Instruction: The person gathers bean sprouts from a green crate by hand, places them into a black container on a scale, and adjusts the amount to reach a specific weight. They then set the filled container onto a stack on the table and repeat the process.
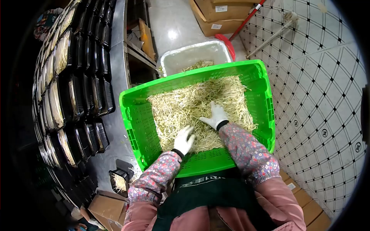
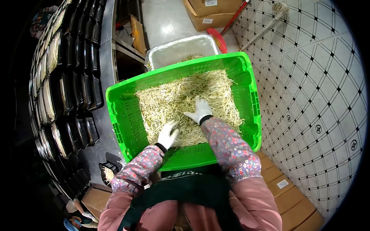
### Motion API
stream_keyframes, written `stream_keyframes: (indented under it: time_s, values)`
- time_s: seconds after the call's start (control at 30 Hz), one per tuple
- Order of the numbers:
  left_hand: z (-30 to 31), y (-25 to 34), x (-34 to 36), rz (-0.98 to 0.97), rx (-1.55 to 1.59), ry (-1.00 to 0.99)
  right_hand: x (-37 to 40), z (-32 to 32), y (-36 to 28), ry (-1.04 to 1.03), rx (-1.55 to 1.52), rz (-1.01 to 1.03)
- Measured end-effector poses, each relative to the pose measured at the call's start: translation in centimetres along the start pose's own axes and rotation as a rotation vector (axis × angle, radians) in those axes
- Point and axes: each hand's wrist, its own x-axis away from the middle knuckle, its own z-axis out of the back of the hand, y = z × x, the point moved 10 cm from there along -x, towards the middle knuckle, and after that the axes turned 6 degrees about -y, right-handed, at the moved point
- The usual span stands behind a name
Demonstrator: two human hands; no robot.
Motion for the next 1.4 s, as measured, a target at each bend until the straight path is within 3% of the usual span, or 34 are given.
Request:
stream_keyframes:
  time_s: [0.1, 0.23, 0.37, 0.53, 0.67, 0.9, 0.97, 1.03, 1.1, 1.17, 1.3, 1.4]
  values:
    - [-3.6, -4.3, -1.3, 0.356, 0.712, 0.001, 0.0, -2.2, -0.4, -0.134, -0.034, -0.082]
    - [-6.1, -3.9, 0.2, 0.712, 1.133, -0.081, 1.2, -3.3, -1.6, -0.216, 0.021, -0.029]
    - [-6.1, -3.5, -0.8, 0.736, 1.205, -0.115, 0.9, -1.9, -3.3, -0.078, 0.124, 0.049]
    - [-6.8, -3.3, -2.3, 0.811, 1.279, -0.154, 0.4, -5.9, -2.4, -0.375, -0.153, -0.088]
    - [-8.0, -3.8, -1.3, 0.747, 1.245, -0.173, 4.6, -4.3, -5.1, -0.326, -0.037, -0.083]
    - [-8.9, -3.8, -2.8, 0.836, 1.302, -0.099, 1.1, -7.9, -2.9, -0.335, -0.132, -0.076]
    - [-9.2, -4.7, -3.4, 0.698, 1.392, 0.023, 3.7, -5.4, -4.9, -0.374, -0.186, -0.163]
    - [-8.4, -5.0, -2.9, 0.499, 1.38, 0.085, 5.2, -6.2, -6.3, -0.266, -0.054, -0.087]
    - [-9.4, -6.2, -1.1, 0.58, 1.564, 0.038, 6.5, -5.9, -8.0, -0.228, -0.001, -0.076]
    - [-13.2, -11.9, -0.4, 0.655, 1.658, -0.015, 6.6, -6.0, -8.4, -0.207, 0.019, -0.067]
    - [-6.7, -5.6, 0.3, 0.692, 1.27, 0.092, 6.6, -5.8, -7.7, -0.258, -0.034, -0.078]
    - [-6.3, -3.1, 0.6, 0.776, 1.308, 0.034, 4.5, -5.1, -4.6, -0.349, -0.207, -0.006]
